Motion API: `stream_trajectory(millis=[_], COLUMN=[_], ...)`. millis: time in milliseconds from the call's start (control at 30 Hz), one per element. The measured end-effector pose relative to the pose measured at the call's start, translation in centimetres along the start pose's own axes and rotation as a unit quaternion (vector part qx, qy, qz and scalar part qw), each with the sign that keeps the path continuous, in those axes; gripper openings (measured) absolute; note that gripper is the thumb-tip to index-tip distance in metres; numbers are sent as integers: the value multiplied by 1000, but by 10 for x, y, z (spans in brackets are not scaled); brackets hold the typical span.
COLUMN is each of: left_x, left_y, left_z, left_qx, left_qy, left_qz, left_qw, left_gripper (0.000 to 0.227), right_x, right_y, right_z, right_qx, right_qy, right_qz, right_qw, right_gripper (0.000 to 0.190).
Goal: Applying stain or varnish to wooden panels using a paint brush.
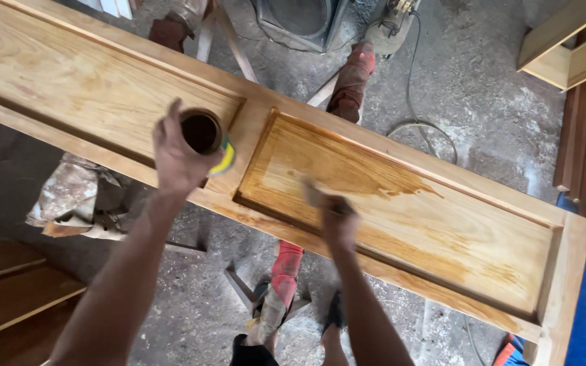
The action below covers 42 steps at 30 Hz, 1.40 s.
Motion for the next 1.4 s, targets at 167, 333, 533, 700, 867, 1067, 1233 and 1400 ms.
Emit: stream_trajectory(millis=[167, 333, 533, 700, 867, 1067, 1233, 1400], left_x=[17, 45, 62, 66, 68, 80, 91, 91], left_y=[14, 24, 58, 80, 85, 96, 101, 115], left_z=[-57, -65, -79, -75, -65, -66, -51, -55], left_qx=[-17, -11, -15, -7, 3, -15, -22, -30], left_qy=[-5, -5, 0, 36, 79, 51, 100, 101], left_qz=[46, 60, 73, 60, 86, 44, 75, 69], left_qw=[999, 998, 997, 998, 993, 998, 992, 992], left_gripper=[107, 105, 109, 108, 114, 110, 114, 114], right_x=[13, 7, -11, 1, 6, -52, 8, -36], right_y=[111, -46, -103, -12, -101, -141, -159, -154], right_z=[0, 49, 59, 31, 52, 81, 69, 105], right_qx=[189, 142, 8, -84, 54, -5, -19, -83], right_qy=[-4, 97, 71, 32, 250, 230, 159, 188], right_qz=[-289, -162, -33, -99, 126, 39, 237, 255], right_qw=[938, 972, 997, 991, 959, 972, 958, 945], right_gripper=[21, 11, 15, 12, 9, 4, 7, 18])
Point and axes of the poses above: each hand's wrist, its own x-axis away from the middle knuckle, its own y-axis out of the back of the hand, z = x × y, the point moved 5 cm from there along -x, towards the middle knuckle, and after that the axes turned 12 degrees about -y, right-handed, at the moved point
